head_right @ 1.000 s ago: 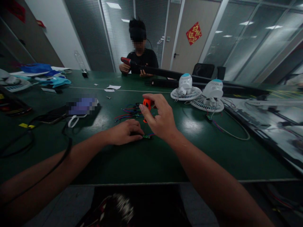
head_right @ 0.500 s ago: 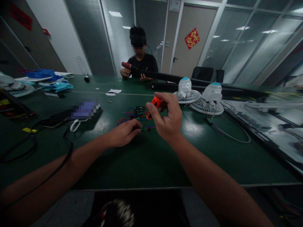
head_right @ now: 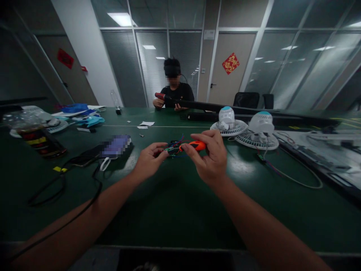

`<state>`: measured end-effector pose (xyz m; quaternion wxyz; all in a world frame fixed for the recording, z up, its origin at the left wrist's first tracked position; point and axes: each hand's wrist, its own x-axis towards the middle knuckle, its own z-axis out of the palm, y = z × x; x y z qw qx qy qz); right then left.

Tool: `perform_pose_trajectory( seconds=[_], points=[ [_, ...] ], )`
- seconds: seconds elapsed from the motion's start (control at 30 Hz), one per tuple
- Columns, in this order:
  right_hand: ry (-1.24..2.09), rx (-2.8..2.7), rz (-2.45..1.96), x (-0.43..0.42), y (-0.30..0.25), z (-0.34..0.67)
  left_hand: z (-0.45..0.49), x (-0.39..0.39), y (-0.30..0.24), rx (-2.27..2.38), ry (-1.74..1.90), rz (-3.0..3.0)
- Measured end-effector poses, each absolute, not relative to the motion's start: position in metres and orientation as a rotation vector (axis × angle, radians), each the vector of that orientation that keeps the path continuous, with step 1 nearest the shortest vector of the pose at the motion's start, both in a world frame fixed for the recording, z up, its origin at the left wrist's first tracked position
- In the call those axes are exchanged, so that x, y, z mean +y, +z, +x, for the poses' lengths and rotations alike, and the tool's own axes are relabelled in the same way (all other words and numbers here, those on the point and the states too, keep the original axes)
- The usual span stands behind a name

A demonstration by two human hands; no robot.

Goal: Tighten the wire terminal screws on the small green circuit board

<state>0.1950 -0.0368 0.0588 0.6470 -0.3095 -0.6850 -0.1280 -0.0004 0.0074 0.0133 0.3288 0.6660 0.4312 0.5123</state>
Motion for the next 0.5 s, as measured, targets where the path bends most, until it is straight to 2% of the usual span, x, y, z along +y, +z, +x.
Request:
perform_pose_trajectory(
  seconds=[0.23, 0.5],
  points=[
    [-0.325, -1.630, -0.788, -0.038, 0.059, 0.193, -0.002, 0.019, 0.006, 0.995, 1.497, 1.501],
    [-0.063, -1.874, -1.135, -0.036, 0.057, 0.194, -0.006, 0.021, 0.018, 0.999, 1.630, 1.314]
  ],
)
